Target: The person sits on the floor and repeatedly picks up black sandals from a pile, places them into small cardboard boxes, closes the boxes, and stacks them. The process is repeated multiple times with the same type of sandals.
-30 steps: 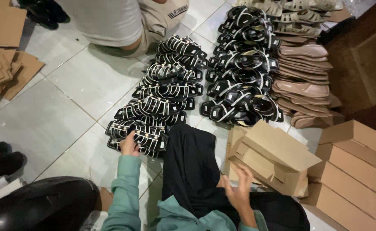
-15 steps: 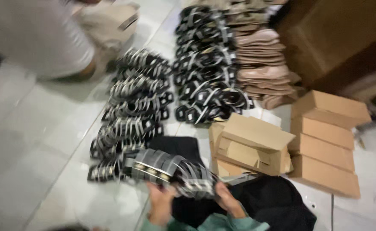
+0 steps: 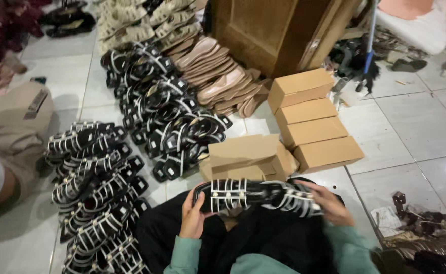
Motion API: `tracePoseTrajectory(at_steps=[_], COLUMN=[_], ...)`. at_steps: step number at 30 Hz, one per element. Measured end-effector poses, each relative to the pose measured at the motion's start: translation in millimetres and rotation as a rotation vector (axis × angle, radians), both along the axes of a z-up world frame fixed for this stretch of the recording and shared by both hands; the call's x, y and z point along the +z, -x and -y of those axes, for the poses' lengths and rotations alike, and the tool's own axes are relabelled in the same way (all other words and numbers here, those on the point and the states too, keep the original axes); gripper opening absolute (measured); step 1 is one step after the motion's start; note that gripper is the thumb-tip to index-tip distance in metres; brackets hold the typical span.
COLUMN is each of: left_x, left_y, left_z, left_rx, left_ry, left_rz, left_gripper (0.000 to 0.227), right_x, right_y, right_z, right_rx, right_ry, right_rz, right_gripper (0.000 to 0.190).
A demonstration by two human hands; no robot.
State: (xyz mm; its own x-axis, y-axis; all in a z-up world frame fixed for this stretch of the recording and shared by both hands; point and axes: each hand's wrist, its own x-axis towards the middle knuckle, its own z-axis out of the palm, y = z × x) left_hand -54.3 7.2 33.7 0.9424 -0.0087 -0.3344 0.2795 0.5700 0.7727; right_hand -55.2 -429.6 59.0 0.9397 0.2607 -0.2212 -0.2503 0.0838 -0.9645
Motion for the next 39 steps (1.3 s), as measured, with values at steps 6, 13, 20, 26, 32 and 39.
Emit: tracePoseTrajectory(at_steps=[6,13,20,26,32,39], left_x=[-74,-72,38,46,-15,22], left_y=[-84,-76,-65,-84,-96,-95], left_z=[41,56,38,-4,22,27], left_rx=[-0.182,-0.177,-1.059,-0.578,-0.528,-0.415], left_ry=[-0.305,-1.518,-0.204,-1.172,-1.292,-1.325], left_rz=[0.079,0.768,0.102,0.842,0.777,0.873], left_gripper=[0.051,0.045,0.051,0.054,0.054,0.038], right_x=[-8,-30,21,49,-1,10], right_y=[50,85,-2,-75,-108,-102], right_z=[81,110,8,-64,-75,-68], right_rx=[-0.322,-0.262,0.198,0.283,0.371,0.309], right_ry=[-0.234,-0.003,0.551,0.869,0.983,0.867], right_rz=[-0.052,-0.097,0.396,1.099,1.037,0.744], right_gripper=[0.065,0.06,0.042,0.056,0.046,0.043])
